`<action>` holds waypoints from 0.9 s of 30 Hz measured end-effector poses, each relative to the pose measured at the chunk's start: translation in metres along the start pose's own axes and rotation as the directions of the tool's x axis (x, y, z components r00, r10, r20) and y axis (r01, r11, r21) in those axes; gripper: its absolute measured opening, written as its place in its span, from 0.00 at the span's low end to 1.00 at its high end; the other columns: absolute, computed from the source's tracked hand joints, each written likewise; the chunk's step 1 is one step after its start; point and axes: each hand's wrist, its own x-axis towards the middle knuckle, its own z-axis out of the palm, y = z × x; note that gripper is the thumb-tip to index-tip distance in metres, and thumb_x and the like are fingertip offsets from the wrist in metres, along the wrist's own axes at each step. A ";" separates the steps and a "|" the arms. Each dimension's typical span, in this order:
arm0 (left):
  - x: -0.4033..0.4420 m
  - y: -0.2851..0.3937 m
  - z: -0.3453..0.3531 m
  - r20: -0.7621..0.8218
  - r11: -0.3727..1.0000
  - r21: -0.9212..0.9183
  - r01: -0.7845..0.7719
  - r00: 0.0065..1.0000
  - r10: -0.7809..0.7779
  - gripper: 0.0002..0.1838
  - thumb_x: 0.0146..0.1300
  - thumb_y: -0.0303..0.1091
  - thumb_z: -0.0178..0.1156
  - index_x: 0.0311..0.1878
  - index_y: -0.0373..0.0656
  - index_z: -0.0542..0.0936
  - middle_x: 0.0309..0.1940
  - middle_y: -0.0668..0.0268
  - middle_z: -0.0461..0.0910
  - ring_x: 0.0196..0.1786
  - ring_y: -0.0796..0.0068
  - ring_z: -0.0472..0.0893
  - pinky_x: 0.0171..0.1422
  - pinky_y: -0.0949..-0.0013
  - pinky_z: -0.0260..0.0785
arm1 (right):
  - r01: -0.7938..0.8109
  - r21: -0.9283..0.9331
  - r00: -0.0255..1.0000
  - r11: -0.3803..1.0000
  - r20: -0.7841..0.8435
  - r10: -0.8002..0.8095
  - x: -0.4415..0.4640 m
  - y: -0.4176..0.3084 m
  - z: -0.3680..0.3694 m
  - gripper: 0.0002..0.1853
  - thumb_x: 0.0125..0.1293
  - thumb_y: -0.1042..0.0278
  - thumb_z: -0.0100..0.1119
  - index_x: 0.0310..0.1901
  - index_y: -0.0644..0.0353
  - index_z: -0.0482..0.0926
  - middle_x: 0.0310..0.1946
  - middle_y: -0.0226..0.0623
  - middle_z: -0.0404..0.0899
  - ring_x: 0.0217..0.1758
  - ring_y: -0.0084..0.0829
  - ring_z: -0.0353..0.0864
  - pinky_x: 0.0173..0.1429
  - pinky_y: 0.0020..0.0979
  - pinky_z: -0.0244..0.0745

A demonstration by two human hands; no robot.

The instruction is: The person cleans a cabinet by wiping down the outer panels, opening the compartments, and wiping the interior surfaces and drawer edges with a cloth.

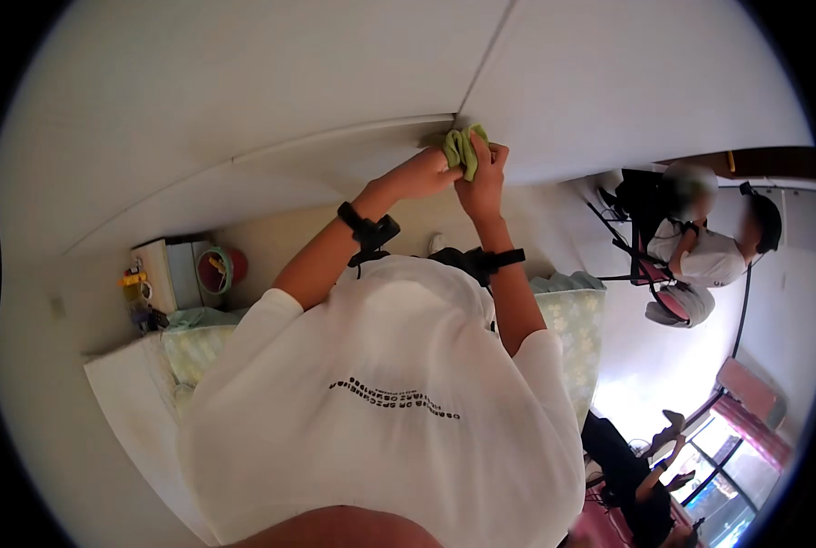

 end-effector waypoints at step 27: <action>0.023 0.074 -0.079 -0.253 0.203 0.957 0.210 0.254 0.933 0.26 0.61 0.43 0.60 0.63 0.53 0.75 0.69 0.51 0.67 0.74 0.44 0.59 0.76 0.43 0.42 | 0.254 -0.036 0.603 0.966 -0.776 -0.188 0.167 0.114 -0.154 0.26 0.53 0.73 0.67 0.50 0.66 0.65 0.45 0.47 0.71 0.45 0.39 0.76 0.53 0.39 0.73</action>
